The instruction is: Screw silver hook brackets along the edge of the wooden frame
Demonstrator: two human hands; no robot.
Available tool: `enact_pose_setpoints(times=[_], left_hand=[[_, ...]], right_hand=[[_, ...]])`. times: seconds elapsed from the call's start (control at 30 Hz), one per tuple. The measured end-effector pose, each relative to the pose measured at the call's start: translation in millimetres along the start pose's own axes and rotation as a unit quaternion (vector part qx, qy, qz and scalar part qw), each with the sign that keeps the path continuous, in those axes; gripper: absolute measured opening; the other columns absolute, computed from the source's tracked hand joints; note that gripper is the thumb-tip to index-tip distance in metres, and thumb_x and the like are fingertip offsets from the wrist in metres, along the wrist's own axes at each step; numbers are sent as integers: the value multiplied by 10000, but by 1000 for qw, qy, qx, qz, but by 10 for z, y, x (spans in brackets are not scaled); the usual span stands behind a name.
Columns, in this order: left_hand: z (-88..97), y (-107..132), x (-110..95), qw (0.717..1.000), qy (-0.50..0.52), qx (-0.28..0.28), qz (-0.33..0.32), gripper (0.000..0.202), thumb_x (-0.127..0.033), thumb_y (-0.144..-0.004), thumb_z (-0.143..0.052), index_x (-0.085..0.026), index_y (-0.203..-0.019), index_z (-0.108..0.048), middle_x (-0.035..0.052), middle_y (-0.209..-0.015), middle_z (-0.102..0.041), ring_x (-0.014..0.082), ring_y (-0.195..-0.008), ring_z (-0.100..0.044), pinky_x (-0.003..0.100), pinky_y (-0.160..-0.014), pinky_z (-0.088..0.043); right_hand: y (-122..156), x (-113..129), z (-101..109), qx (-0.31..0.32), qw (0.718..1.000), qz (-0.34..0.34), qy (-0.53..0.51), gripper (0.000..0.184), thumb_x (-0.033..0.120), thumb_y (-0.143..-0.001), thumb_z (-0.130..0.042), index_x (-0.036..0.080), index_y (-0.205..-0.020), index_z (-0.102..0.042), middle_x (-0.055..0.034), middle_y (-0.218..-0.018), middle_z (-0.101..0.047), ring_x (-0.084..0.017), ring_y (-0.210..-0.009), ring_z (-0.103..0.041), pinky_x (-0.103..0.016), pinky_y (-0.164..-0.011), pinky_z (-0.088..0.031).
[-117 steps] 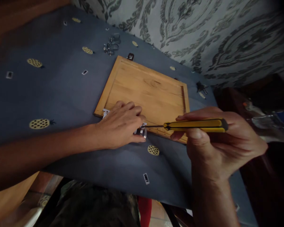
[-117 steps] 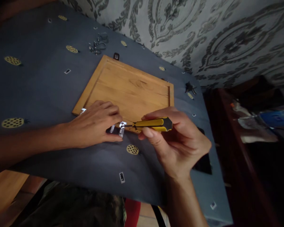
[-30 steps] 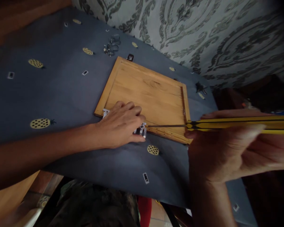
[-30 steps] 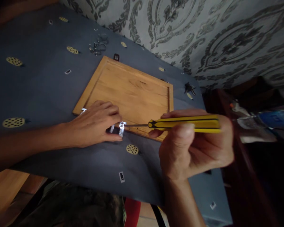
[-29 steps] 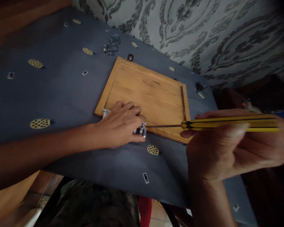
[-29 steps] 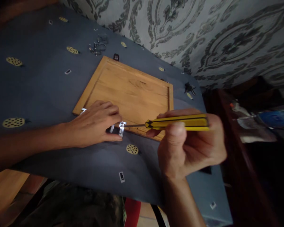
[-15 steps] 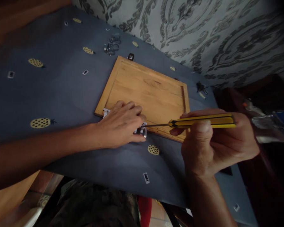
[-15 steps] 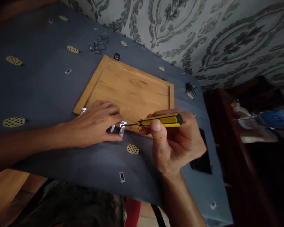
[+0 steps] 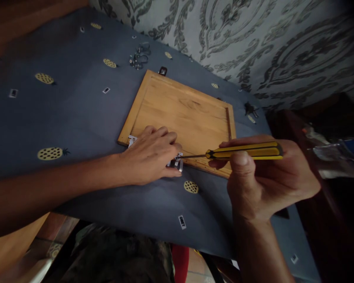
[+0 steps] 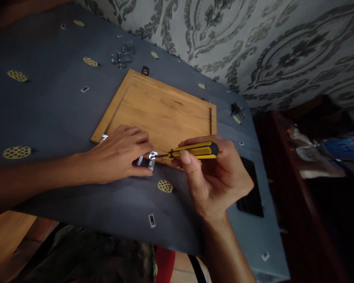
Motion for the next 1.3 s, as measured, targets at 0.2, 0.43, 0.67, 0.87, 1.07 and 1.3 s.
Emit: enact_pose_setpoints(times=[0.2,0.43,0.67,0.87,1.07,1.3], left_hand=[[-7,7,10,1000,1,-10,-3,323,-488,-910,-758,-179,-1003,-733,83,-1029,-661,279,-1039,-574,388,-869,-383],[-5,5,7,1000,-1,-7,-4,332,-496,-908,-758,-171,-964,-730,84,-1011,-653,276,-1012,-570,388,-857,-375],[-12,6,15,1000,2,-8,-5,338,-496,-904,-765,-172,-994,-732,86,-1019,-657,279,-1026,-572,393,-868,-378],[3,3,5,1000,1,3,1,350,-498,-913,-755,-168,-1027,-733,89,-1049,-656,286,-1046,-573,400,-884,-377],[-5,3,4,1000,-3,-2,-3,355,-498,-910,-759,-159,-1010,-733,90,-1027,-654,287,-1041,-574,394,-874,-382],[-17,2,12,1000,5,-11,-4,337,-489,-913,-758,-168,-1010,-737,84,-1031,-659,275,-1035,-572,393,-887,-382]], right_hand=[[-29,48,12,32,998,-33,-47,155,311,-850,-826,292,-1003,-813,-3,-860,-772,-172,-666,-723,-298,-442,-609],[-77,88,87,102,990,-66,-78,176,245,-873,-805,322,-1030,-824,-12,-960,-791,-189,-806,-751,-295,-466,-646],[-64,38,43,43,999,-15,-17,156,309,-784,-888,266,-893,-785,15,-782,-747,-166,-600,-664,-325,-468,-518],[-56,46,-35,19,999,48,11,222,339,-822,-861,247,-813,-659,53,-620,-623,-145,-579,-607,-292,-517,-479],[-75,45,-47,-22,995,89,36,230,383,-861,-820,222,-802,-666,30,-628,-649,-140,-514,-601,-304,-470,-488],[-93,2,-19,-72,991,109,26,154,341,-878,-798,227,-877,-694,16,-637,-667,-150,-474,-601,-317,-379,-440]])
Point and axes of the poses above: each hand's wrist, its own y-axis away from the middle knuckle, its own z-axis out of the back of the hand, x = y × z, the point moved 1 cm from there along -y, towards the middle knuckle
